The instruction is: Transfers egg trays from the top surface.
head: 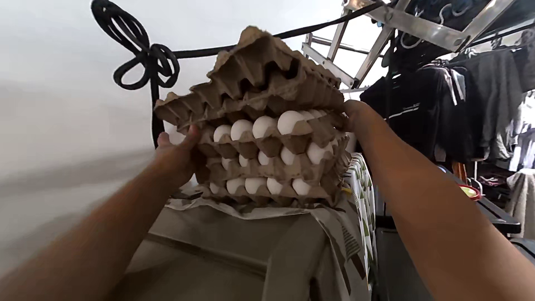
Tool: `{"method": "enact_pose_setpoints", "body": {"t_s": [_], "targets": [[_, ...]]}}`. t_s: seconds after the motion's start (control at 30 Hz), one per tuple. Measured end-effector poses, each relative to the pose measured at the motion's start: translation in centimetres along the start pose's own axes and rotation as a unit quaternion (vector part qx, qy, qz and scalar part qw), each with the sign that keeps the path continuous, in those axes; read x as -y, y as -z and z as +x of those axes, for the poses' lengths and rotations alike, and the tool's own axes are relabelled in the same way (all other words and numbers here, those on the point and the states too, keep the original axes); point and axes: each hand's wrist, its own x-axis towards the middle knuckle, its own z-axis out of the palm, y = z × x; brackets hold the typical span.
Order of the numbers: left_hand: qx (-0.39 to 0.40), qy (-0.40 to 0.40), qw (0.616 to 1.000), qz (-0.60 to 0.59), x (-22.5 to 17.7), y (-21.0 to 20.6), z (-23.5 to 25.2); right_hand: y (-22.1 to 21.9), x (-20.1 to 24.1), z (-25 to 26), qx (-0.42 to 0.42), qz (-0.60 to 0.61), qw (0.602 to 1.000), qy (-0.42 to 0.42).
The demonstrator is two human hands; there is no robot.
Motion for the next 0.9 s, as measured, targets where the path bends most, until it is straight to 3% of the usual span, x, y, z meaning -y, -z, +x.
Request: {"method": "enact_pose_setpoints", "body": {"t_s": [0.43, 0.7, 0.9], "targets": [[0.000, -0.047, 0.986, -0.159, -1.5, -1.2, -0.1, 0.4, 0.6, 0.1, 0.042, -0.047, 0.998, 0.015], [0.020, 0.008, 0.989, -0.145, -1.6, -0.9, -0.1, 1.3, -0.5, 0.2, 0.043, 0.039, 0.998, 0.004], [0.083, 0.000, 0.992, -0.099, -2.1, -0.9, -0.1, 1.3, -0.5, 0.8, 0.046, 0.037, 0.998, 0.008]]}}
